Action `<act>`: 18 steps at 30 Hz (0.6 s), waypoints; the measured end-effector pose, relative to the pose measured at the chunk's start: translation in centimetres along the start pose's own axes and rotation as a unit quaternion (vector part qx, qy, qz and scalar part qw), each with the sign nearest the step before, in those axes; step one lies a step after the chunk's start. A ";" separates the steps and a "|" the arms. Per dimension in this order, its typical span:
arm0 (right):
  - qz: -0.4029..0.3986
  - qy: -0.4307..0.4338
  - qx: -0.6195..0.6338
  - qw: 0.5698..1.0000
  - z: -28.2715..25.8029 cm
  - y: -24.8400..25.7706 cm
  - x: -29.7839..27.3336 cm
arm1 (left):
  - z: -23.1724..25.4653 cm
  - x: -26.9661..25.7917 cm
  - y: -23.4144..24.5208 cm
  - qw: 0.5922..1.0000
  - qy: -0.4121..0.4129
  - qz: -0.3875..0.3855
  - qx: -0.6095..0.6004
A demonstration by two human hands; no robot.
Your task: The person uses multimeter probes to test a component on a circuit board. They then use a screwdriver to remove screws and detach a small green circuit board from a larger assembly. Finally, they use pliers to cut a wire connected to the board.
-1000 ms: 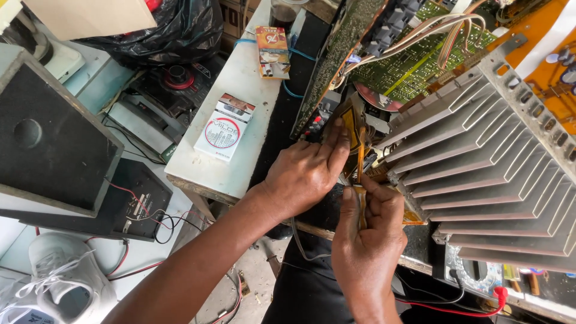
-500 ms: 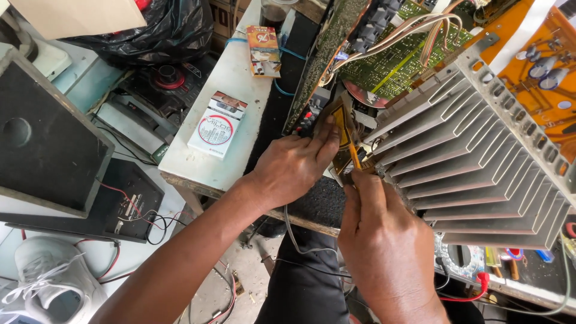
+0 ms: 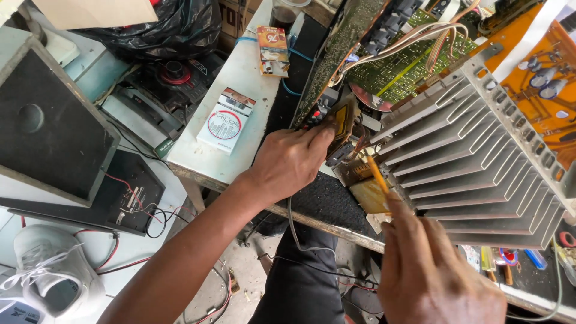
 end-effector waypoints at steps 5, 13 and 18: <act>0.031 -0.046 0.117 0.992 2.4 -1.4 -2.1 | -0.2 -1.5 -2.7 0.994 -0.035 -0.084 0.052; 0.047 0.102 0.059 0.992 1.6 -1.4 -1.1 | -1.1 -1.8 -3.0 0.992 -0.041 -0.079 0.084; 0.027 0.150 -0.026 0.988 1.3 -1.0 -0.2 | -0.6 -1.3 -2.3 0.993 -0.048 -0.069 0.078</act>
Point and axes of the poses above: each hand's wrist, its own x-axis towards the middle knuckle, its own y-axis out of the back of the hand, z = x × y, the point moved 7 cm from there along x, towards the middle knuckle, and after that the axes turned 15 degrees about y, right-handed, at the moved point
